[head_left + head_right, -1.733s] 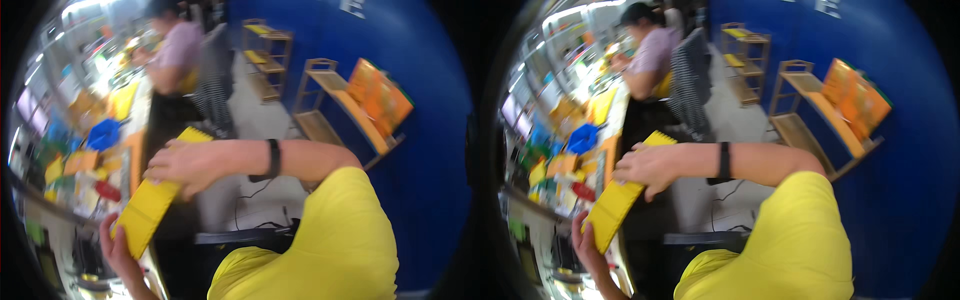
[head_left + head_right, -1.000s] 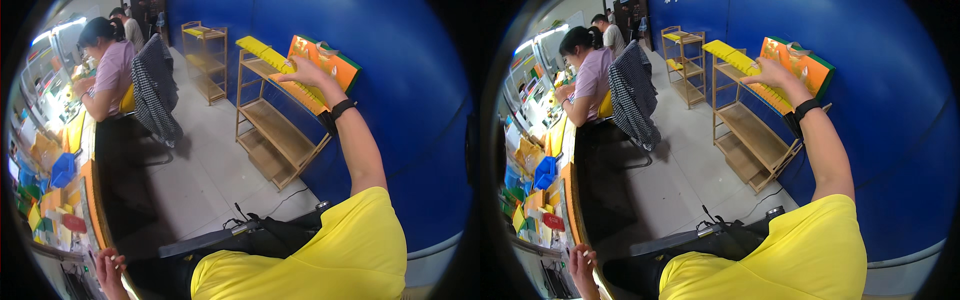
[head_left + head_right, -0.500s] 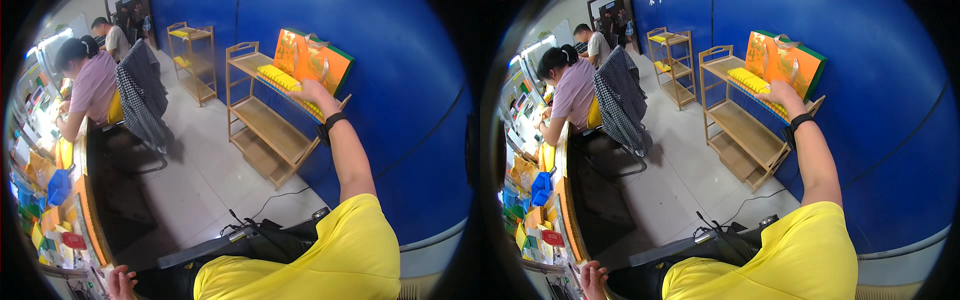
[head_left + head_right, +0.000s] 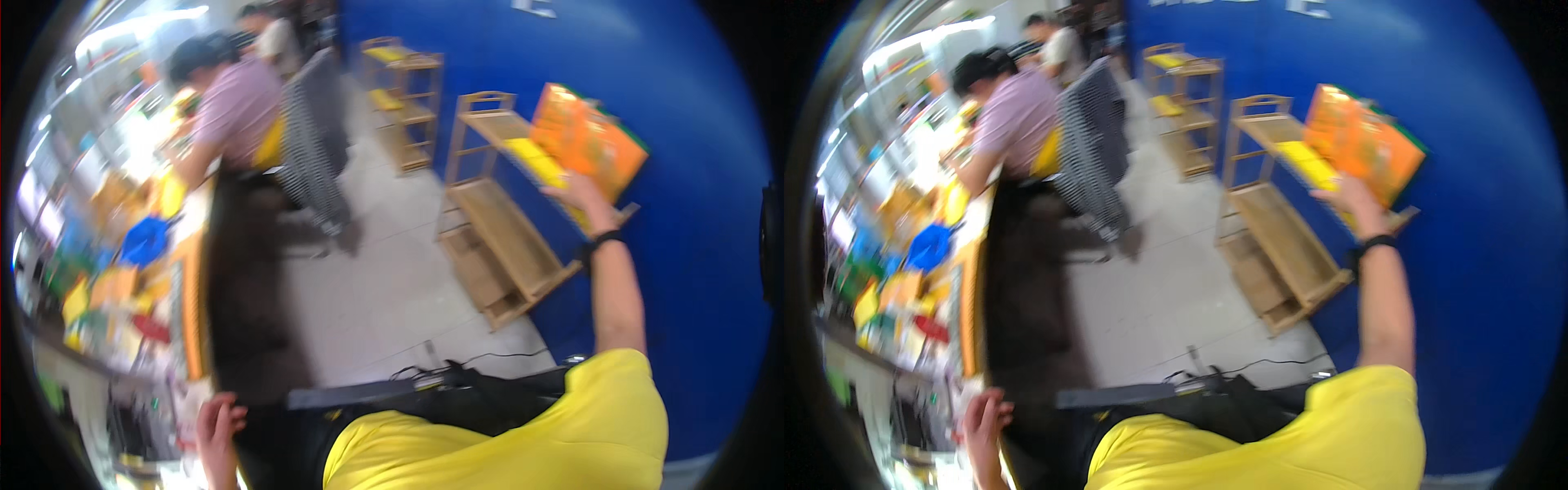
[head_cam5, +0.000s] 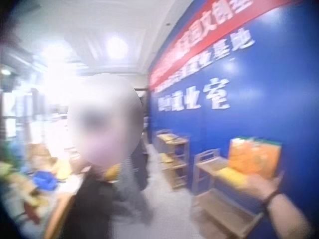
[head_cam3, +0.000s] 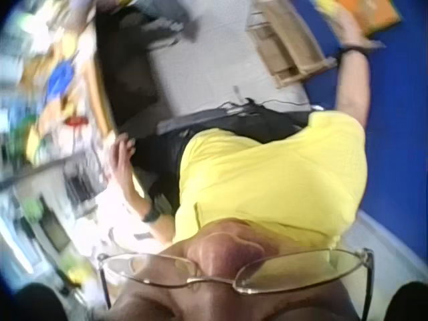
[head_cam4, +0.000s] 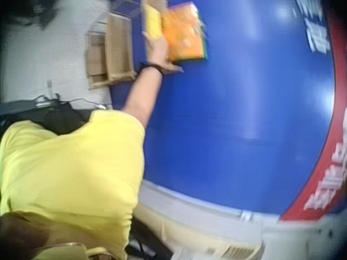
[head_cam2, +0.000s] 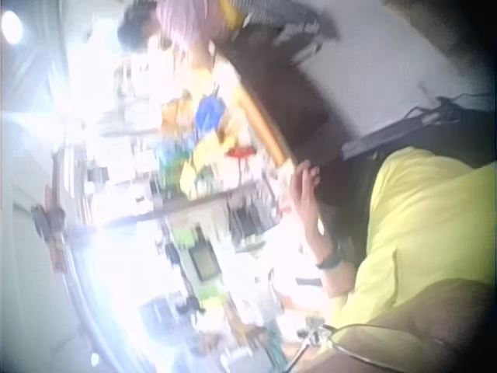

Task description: The user is operating a specialized assembly machine to process small components, likely for electronics or jewelry.

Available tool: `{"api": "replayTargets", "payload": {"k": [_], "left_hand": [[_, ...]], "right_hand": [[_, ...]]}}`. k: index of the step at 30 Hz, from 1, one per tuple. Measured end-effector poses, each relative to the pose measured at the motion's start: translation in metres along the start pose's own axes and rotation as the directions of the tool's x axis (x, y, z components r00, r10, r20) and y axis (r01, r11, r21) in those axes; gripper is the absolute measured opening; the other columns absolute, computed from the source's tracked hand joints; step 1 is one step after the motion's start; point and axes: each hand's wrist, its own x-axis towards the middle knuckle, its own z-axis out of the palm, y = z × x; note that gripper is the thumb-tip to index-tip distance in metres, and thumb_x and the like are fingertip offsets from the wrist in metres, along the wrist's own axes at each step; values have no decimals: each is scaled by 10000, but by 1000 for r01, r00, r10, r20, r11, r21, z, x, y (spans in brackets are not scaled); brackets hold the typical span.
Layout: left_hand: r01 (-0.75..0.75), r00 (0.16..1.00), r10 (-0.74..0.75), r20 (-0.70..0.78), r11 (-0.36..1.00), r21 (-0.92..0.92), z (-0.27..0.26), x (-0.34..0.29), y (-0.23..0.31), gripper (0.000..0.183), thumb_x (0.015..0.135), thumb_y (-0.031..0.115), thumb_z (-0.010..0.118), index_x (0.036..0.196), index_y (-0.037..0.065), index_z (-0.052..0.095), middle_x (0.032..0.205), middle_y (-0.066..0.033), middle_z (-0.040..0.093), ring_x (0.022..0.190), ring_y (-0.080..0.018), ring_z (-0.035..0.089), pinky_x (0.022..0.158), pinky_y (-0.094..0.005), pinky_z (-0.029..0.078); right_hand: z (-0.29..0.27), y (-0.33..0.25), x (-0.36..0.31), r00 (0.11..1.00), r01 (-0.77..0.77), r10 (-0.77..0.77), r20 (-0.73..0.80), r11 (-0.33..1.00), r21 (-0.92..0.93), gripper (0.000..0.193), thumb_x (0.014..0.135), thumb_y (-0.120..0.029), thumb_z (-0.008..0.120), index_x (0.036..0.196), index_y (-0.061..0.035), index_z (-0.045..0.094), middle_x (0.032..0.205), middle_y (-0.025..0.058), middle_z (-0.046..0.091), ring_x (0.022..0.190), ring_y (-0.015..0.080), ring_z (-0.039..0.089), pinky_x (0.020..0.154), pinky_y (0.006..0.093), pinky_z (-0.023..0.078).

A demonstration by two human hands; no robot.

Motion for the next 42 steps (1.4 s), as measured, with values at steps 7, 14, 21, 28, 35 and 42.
{"api": "replayTargets", "payload": {"k": [7, 14, 21, 28, 35, 42], "left_hand": [[-121, 977, 142, -162, 984, 132, 32, 19, 52, 214, 1122, 137, 675, 1305, 30, 706, 1205, -133, 750, 1043, -231, 765, 883, -361, 589], [-56, 769, 529, -359, 615, 786, 30, 34, 30, 511, 1038, 66, 739, 1494, -32, 530, 1459, -268, 565, 1166, -432, 700, 1004, -471, 571], [-21, 786, 523, -330, 556, 831, 36, 58, 33, 647, 1013, 151, 784, 1527, -83, 467, 1488, -343, 518, 1244, -574, 649, 1000, -568, 573], [180, 883, 259, -391, 582, 793, 41, 69, 31, 784, 984, 177, 816, 1585, -87, 387, 1480, -351, 495, 1198, -546, 683, 922, -540, 633], [133, 863, 340, -373, 559, 818, 40, 77, 28, 754, 958, 147, 801, 1569, -80, 421, 1453, -358, 519, 1132, -558, 699, 901, -553, 620], [165, 835, 375, -402, 528, 833, 46, 85, 20, 723, 931, 94, 771, 1543, -65, 419, 1332, -328, 519, 958, -533, 709, 779, -558, 610]], "right_hand": [[-108, -158, -25, 848, 490, -507, -155, 861, -139, 399, 1029, -225, 794, 1323, 27, 699, 1106, 303, 772, 1060, 480, 753, 896, 525, 586], [-60, -480, -84, 122, 979, -990, 71, 132, 157, 331, 1069, -225, 726, 1331, -22, 730, 1160, 230, 787, 1130, 429, 751, 958, 502, 601], [121, -666, -47, 183, 921, -926, -329, 44, 388, 439, 1008, -58, 740, 1437, -15, 655, 1297, 247, 743, 1209, 442, 719, 1057, 499, 586], [184, -721, -59, 118, 917, -874, -471, -86, 389, 469, 926, 57, 639, 1388, 5, 703, 1304, 210, 777, 1197, 406, 737, 1063, 464, 594], [184, -716, -53, 54, 944, -781, -623, -163, 286, 387, 933, 13, 654, 1297, -43, 772, 1124, 171, 820, 1078, 365, 780, 964, 458, 633], [184, -708, -70, 207, 940, -750, -628, -26, 341, 319, 956, -129, 762, 1274, -106, 777, 1114, 140, 829, 974, 358, 791, 867, 458, 655]]}}
